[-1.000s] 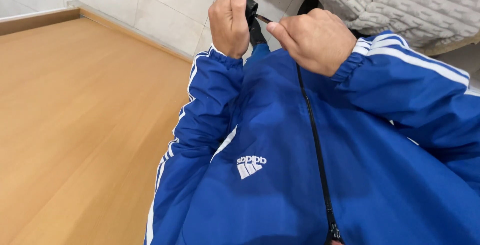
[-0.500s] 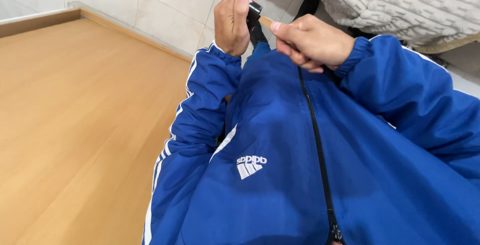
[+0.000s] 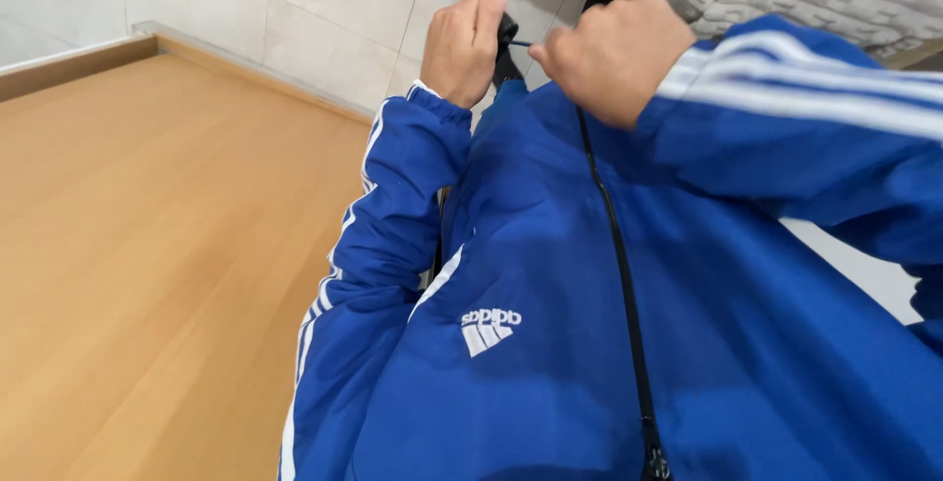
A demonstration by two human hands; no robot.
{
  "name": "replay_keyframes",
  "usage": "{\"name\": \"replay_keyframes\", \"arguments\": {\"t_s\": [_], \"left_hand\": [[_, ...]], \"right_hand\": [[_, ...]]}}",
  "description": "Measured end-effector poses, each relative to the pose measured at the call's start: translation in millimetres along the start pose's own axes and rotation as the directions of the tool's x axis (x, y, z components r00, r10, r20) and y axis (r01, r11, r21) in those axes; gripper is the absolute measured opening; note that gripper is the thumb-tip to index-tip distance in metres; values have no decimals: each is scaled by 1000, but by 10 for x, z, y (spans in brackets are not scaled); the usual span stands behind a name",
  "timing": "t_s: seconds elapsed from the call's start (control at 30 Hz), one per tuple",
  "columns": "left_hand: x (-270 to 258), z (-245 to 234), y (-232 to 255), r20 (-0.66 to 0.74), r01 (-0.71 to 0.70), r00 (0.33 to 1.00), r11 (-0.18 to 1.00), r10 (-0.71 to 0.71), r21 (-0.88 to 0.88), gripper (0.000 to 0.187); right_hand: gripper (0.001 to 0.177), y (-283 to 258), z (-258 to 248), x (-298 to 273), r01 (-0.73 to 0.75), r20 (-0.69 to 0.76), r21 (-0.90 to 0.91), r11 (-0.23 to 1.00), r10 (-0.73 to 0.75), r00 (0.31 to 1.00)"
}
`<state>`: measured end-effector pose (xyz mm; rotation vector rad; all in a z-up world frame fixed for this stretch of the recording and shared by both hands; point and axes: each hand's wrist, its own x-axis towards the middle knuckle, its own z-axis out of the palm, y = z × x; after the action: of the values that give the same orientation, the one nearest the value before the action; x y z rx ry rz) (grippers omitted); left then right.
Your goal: Modifying a black plastic component using a knife, pliers, and screws while sitting on the floor.
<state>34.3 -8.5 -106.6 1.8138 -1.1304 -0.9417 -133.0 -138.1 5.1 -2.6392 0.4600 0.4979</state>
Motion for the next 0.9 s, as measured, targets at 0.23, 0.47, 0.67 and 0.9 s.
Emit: {"name": "replay_keyframes", "arguments": {"t_s": [0.23,0.47,0.67,0.9], "left_hand": [[-27,109,129,111,270,944,535,-310,-801,50],[9,-1,252,129,265,924,359,-360,-895,54],[-44,-47,285,211,276,935,213,-284,-937,55],[55,-57,593,191,245,904,96,-382,-965,48]], "right_hand": [[56,91,27,20,-253,221,633,732,143,965],[34,-163,-648,-433,-481,375,809,337,332,865],[25,-904,-1204,-1181,-62,115,930,364,-126,985],[18,-999,-1098,-1513,117,-19,986,120,-611,792]]}}
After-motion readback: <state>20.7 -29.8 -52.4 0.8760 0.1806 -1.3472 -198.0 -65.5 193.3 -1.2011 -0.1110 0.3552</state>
